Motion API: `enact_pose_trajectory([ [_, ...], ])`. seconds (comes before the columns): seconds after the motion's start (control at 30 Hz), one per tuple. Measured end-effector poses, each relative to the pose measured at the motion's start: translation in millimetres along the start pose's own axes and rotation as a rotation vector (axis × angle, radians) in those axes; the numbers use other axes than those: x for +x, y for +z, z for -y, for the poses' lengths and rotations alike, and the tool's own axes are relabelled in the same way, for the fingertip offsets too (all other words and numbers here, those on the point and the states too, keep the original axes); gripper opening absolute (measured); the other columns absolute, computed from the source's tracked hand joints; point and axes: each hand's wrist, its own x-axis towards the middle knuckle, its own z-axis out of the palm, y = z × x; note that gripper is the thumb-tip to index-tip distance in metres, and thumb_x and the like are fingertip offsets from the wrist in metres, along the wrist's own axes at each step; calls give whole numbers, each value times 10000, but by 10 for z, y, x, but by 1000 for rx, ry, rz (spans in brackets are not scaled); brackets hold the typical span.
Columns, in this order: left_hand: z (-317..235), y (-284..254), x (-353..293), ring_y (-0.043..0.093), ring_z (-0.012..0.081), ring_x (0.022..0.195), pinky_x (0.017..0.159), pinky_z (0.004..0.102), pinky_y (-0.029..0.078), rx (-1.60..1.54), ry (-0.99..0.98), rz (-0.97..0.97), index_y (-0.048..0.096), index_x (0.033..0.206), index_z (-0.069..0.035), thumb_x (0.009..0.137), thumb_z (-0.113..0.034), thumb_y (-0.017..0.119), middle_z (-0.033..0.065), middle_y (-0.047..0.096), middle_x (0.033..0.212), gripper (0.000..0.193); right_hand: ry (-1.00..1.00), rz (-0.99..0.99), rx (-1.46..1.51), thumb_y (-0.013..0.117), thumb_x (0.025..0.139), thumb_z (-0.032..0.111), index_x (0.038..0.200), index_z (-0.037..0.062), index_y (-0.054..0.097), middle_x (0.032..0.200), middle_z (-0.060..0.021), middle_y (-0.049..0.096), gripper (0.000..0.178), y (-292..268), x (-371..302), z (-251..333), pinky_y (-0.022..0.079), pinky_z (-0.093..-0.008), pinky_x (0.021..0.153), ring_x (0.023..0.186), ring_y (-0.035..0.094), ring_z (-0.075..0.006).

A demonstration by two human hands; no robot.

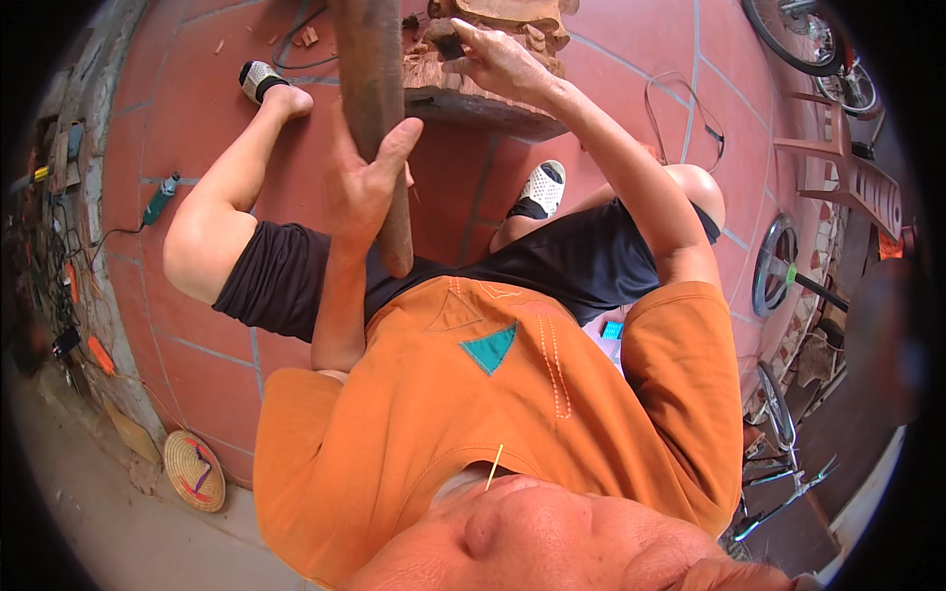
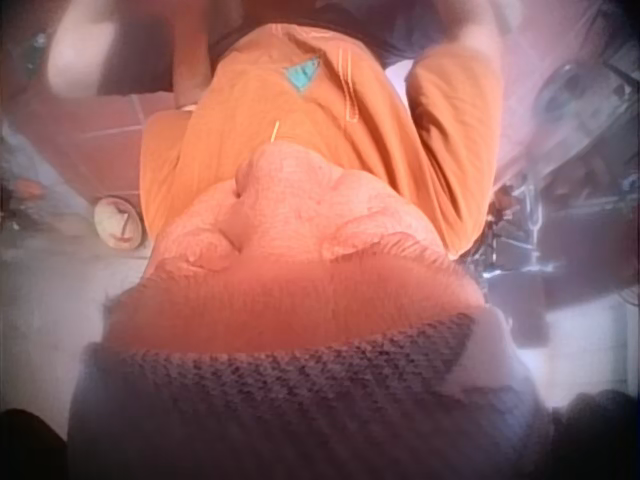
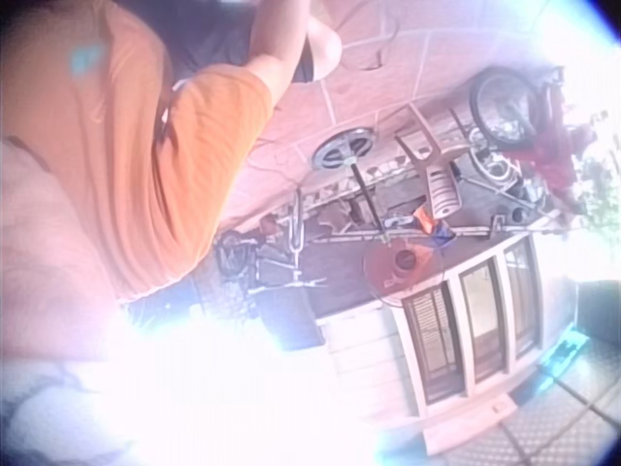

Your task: The person carves a wooden sculpture using a chisel and a wooden mallet. They repeatedly strike the chisel to shape the wood, occasionally adjusting the chisel position and clearing wood shavings.

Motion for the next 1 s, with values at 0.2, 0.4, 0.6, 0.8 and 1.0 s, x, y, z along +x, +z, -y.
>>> enact_pose_trajectory([
  [0.2, 66, -143, 61, 585, 96, 567, 516, 255, 486, 184, -118, 210, 549, 1303, -22, 923, -227, 773, 25, 634, 796, 487, 30, -27, 58, 749, 904, 200, 1224, 18, 512, 921, -262, 693, 438, -59, -58, 39, 503, -539, 761, 909, 661, -485],
  [0.4, -415, -533, 257, 566, 78, 573, 502, 229, 471, 58, -40, 226, 559, 1252, -35, 940, -198, 756, 16, 603, 797, 404, 73, -87, 299, 722, 934, 132, 1220, 24, 539, 953, -189, 705, 357, 90, -178, -154, 542, -435, 806, 899, 710, -358],
  [0.6, -760, -821, 964, 661, 165, 638, 604, 325, 548, 316, 76, 429, 578, 1309, -61, 912, -311, 763, 78, 672, 763, 505, 309, -226, 658, 682, 968, 64, 1188, 36, 573, 1022, -64, 718, 247, 69, -348, -277, 564, -337, 917, 997, 698, -145],
  [0.8, -987, -559, 1237, 591, 105, 732, 649, 284, 517, 635, 347, 441, 549, 1368, -13, 836, -126, 763, 28, 650, 917, 585, 362, -344, 898, 708, 952, 33, 1179, 53, 587, 1087, -38, 705, 258, 149, -433, -115, 562, -331, 903, 1029, 685, -157],
  [1.0, -762, -594, 1388, 674, 206, 939, 846, 372, 541, 751, 232, 606, 561, 1364, -52, 781, -125, 748, 137, 706, 1014, 616, 420, -429, 790, 739, 929, 34, 1166, 77, 598, 1090, -32, 708, 279, 257, -477, -42, 553, -318, 900, 1030, 682, -143],
])
